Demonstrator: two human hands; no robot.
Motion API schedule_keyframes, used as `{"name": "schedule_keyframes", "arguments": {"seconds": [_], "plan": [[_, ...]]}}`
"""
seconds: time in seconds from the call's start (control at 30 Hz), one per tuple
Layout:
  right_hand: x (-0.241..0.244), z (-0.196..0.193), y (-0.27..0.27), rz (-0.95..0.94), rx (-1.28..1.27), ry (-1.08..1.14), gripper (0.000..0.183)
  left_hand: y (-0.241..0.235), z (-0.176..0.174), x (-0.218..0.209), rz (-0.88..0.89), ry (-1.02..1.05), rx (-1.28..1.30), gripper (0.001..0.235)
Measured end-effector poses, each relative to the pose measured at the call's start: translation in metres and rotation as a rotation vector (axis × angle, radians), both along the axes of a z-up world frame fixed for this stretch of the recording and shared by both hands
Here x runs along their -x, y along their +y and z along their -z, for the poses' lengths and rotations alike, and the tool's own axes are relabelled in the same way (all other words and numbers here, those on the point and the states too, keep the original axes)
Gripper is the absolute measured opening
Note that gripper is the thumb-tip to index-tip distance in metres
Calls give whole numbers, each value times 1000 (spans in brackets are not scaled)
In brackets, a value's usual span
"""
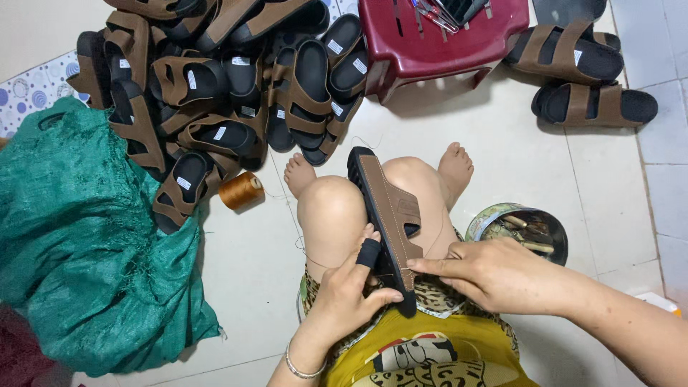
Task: The person sits on the floor and sews a brown sandal using a needle and thread. They repeatedly pull the thread through the sandal strap and sole, occasionally picking up a pair of scissors to cut the thread.
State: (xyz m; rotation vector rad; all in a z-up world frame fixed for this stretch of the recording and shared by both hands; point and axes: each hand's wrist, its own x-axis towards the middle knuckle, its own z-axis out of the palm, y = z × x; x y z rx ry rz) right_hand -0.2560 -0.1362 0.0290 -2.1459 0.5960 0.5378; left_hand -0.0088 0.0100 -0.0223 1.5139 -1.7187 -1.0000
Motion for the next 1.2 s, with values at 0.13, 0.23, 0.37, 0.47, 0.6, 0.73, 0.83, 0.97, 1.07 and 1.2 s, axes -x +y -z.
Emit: {"name": "schedule_keyframes", "arguments": {"seconds": [0.13, 0.23, 0.37, 0.47, 0.6, 0.73, 0.83, 0.97, 1.07, 1.2], "plan": [[-3, -5, 2, -55, 67, 129, 56, 4, 9, 9, -14, -107, 81, 98], [-5, -7, 8, -162, 152, 216, 72, 9, 17, 17, -30, -179, 101, 93], [-3, -2, 22, -274, 266, 246, 87, 10, 21, 24, -73, -280, 195, 88], [-7, 0, 24, -228, 244, 238, 89, 10, 26, 23, -89, -272, 247, 89], [-6, 13, 19, -29, 163, 21, 50, 8, 29, 19, -99, -211, 276, 90], [-23, 8, 16, -27, 169, -74, 42, 6, 34, 16, -93, -195, 299, 93], [-31, 13, 11, -40, 144, -56, 36, 2, 31, 12, -87, -95, 280, 100], [-29, 32, 11, -29, 157, -159, 31, 1, 35, 15, -122, -64, 298, 98], [-12, 52, 20, 62, 170, -310, 35, 1, 29, 18, -131, -71, 296, 96], [1, 42, 17, 78, 230, -594, 46, 2, 14, 23, -140, -134, 278, 93]]}}
